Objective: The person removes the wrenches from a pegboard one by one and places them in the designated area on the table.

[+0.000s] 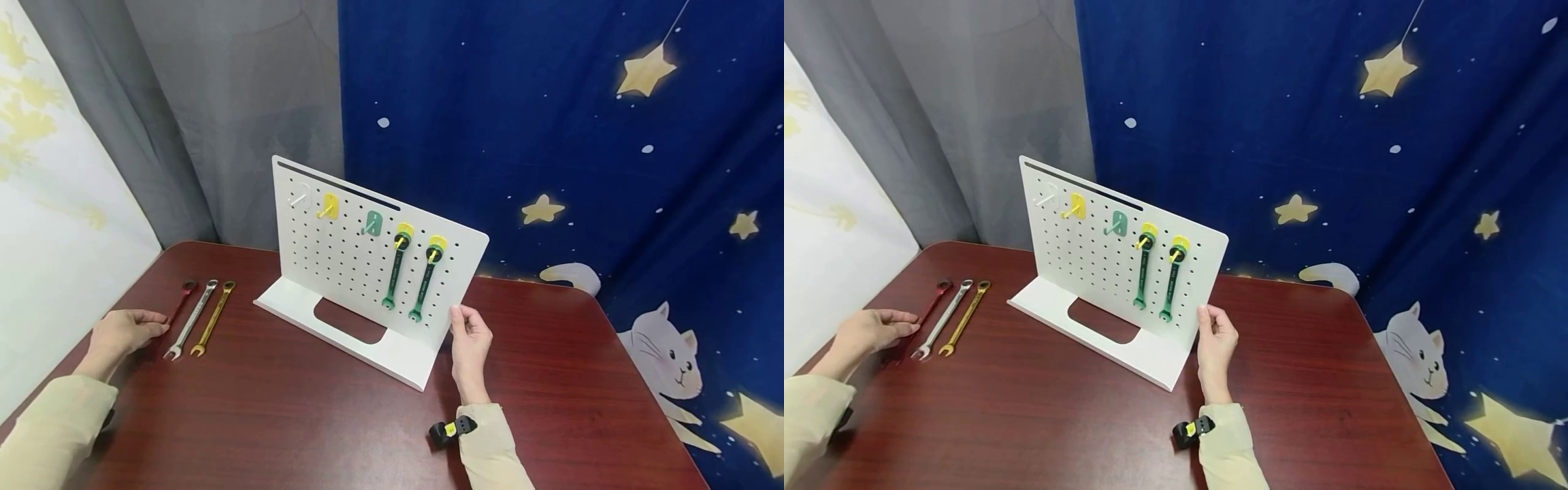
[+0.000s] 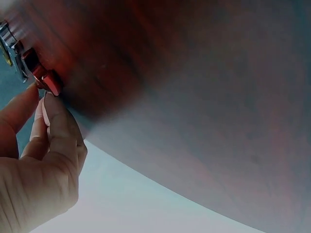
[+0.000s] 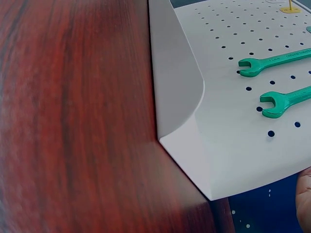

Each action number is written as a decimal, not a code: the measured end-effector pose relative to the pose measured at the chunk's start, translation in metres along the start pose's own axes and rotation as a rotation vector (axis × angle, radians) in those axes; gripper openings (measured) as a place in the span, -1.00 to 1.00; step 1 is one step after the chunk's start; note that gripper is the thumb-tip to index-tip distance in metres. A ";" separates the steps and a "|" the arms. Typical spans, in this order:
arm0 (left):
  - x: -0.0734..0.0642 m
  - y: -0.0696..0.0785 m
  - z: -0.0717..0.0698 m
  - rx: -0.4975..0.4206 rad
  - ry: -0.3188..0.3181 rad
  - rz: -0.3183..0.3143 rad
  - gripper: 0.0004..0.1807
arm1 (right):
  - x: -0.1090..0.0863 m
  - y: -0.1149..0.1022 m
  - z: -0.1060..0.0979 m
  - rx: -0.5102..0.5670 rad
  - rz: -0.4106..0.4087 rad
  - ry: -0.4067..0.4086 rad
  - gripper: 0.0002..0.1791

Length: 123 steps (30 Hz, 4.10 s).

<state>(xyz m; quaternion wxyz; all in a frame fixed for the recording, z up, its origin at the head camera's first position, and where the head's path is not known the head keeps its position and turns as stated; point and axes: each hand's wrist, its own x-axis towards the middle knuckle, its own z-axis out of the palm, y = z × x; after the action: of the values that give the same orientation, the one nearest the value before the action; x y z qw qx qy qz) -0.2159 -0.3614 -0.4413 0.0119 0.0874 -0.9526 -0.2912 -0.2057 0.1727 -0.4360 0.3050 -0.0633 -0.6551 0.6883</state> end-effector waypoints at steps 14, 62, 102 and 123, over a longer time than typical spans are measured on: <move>-0.003 0.001 -0.001 -0.062 -0.028 -0.027 -0.63 | 0.000 -0.001 0.000 0.000 0.016 0.008 -0.77; -0.029 0.168 0.068 -0.667 -0.038 0.284 -0.57 | 0.001 -0.002 0.001 -0.008 0.026 0.002 -0.77; -0.038 0.293 0.147 -0.906 -0.101 0.282 -0.67 | 0.001 0.001 0.000 0.013 0.024 0.013 -0.79; -0.035 0.320 0.166 -0.961 0.058 0.328 -0.68 | 0.000 -0.002 0.000 0.009 0.010 0.004 -0.76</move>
<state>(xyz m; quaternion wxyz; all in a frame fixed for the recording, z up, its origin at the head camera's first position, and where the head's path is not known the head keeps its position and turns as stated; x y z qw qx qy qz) -0.2452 -0.0028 -0.4000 0.1227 -0.0705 -0.7114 -0.6884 -0.2049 0.1722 -0.4345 0.3032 -0.0668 -0.6509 0.6927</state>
